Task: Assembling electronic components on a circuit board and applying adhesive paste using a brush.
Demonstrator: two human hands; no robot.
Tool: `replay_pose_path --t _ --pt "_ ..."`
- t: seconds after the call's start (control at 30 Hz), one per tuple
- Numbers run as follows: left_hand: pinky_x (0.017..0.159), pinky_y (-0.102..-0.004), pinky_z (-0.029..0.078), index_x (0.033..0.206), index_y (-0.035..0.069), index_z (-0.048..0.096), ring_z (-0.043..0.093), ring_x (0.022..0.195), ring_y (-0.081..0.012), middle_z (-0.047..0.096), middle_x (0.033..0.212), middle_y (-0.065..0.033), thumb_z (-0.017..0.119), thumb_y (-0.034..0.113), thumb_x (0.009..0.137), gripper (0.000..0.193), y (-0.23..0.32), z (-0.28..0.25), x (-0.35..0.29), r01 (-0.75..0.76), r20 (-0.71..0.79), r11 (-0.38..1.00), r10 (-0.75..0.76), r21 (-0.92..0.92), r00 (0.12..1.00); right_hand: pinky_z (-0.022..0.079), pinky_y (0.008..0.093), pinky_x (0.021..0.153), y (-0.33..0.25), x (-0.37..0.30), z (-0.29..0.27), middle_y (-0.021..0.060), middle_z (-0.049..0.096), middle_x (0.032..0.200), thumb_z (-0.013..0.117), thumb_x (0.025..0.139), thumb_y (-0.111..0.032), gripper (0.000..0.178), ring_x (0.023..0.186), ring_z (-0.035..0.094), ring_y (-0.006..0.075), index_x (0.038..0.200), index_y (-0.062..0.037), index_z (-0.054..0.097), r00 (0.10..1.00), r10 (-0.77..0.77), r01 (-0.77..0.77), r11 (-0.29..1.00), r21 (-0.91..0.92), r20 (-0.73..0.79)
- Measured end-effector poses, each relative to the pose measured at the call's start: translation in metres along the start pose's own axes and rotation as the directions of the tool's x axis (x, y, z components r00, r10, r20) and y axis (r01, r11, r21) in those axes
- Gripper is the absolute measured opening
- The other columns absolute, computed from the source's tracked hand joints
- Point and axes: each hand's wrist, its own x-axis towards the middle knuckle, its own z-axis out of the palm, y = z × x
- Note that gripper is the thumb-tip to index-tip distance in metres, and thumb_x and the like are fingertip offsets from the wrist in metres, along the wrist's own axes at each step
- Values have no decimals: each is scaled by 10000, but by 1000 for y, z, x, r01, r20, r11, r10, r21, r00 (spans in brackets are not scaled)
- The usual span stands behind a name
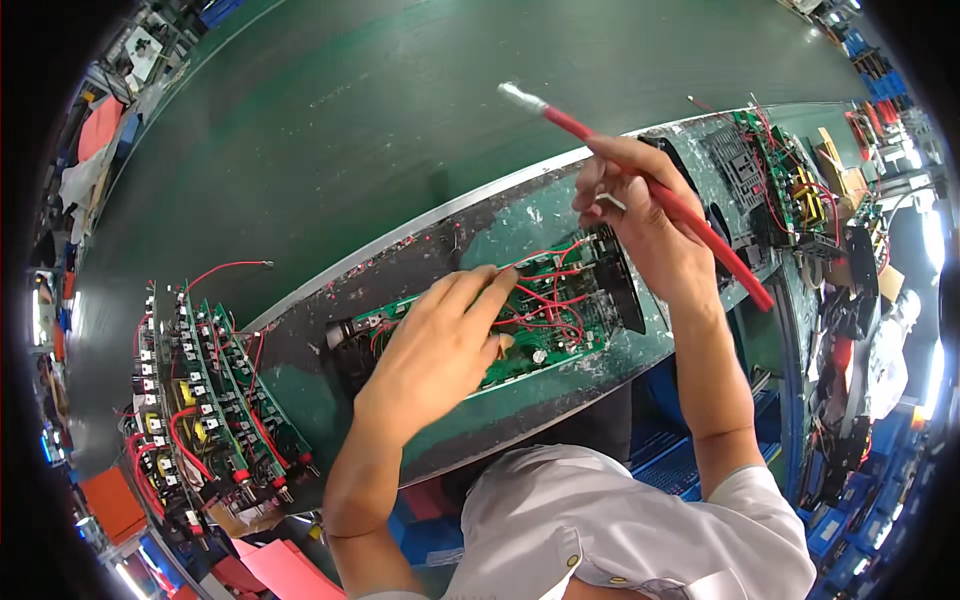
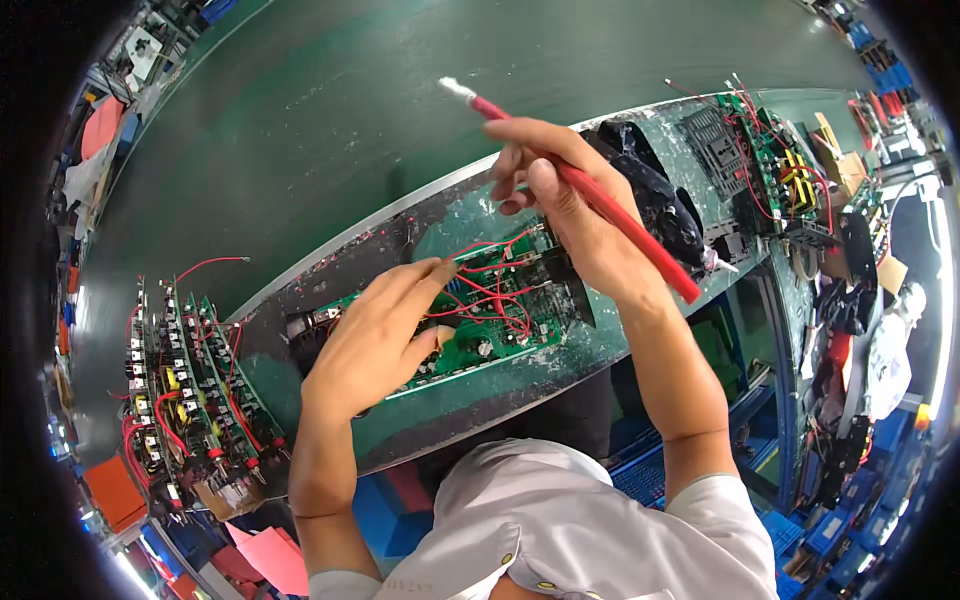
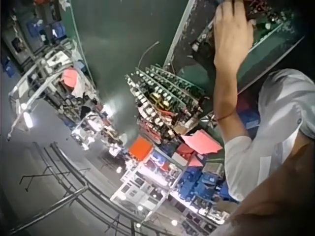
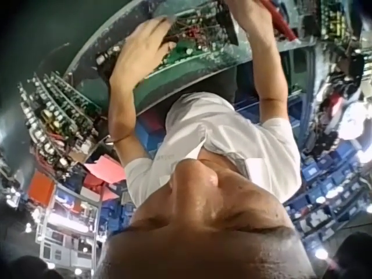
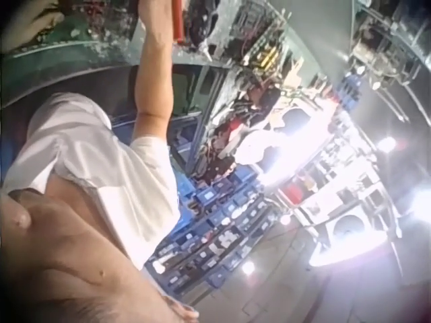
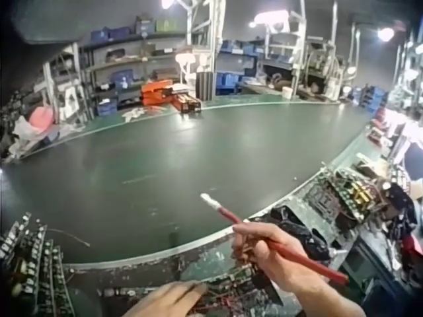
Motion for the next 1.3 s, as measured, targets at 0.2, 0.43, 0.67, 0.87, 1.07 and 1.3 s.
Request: replay_pose_path --t 0.2,0.43,0.67,0.87,1.07,1.3 --pt "952 -437 411 1402 50 403 553 1051 -320 572 1108 -151 723 162 769 718 20 26 -9 27 -121 997 -19 69 992 459 267 714 -24 15 -18 68 548 863 525 996 -301 448 771 512 127 1299 29 533 996 -56 73 966 -247 75" --pt "933 -444 430 1224 71 594 557 1067 -294 566 1172 -111 712 188 775 479 13 40 -10 30 -163 981 2 194 987 473 228 655 -49 18 -41 52 598 835 589 965 -204 298 741 561 100 1106 56 619 998 53 -31 903 -428 41" --pt "891 -426 434 1154 78 614 553 1070 -289 489 1390 -141 640 189 814 358 9 36 -5 -10 -63 976 24 220 998 424 208 557 -37 37 -37 44 598 747 626 930 -196 237 639 546 74 969 37 611 942 310 -336 856 -393 -131" --pt "920 -451 419 1210 105 600 522 1160 -291 536 1342 -89 676 289 819 439 2 34 -2 1 -47 988 7 152 999 419 211 525 -53 70 -24 59 593 706 631 867 -234 277 607 567 103 879 41 599 897 441 -385 744 -546 -32" --pt "959 -440 417 1277 117 577 549 1159 -286 540 1339 -99 676 287 824 494 2 39 -7 -8 -48 992 14 124 999 447 196 527 -47 97 -40 35 609 734 610 914 -178 216 626 583 73 952 34 598 800 595 -446 671 -593 72" --pt "971 -428 415 1275 85 564 546 1185 -275 535 1350 -113 686 267 813 511 0 40 -9 -26 -54 990 34 140 998 459 197 527 -48 113 -31 46 625 742 612 903 -179 219 625 597 78 933 38 607 773 623 -406 627 -664 116"
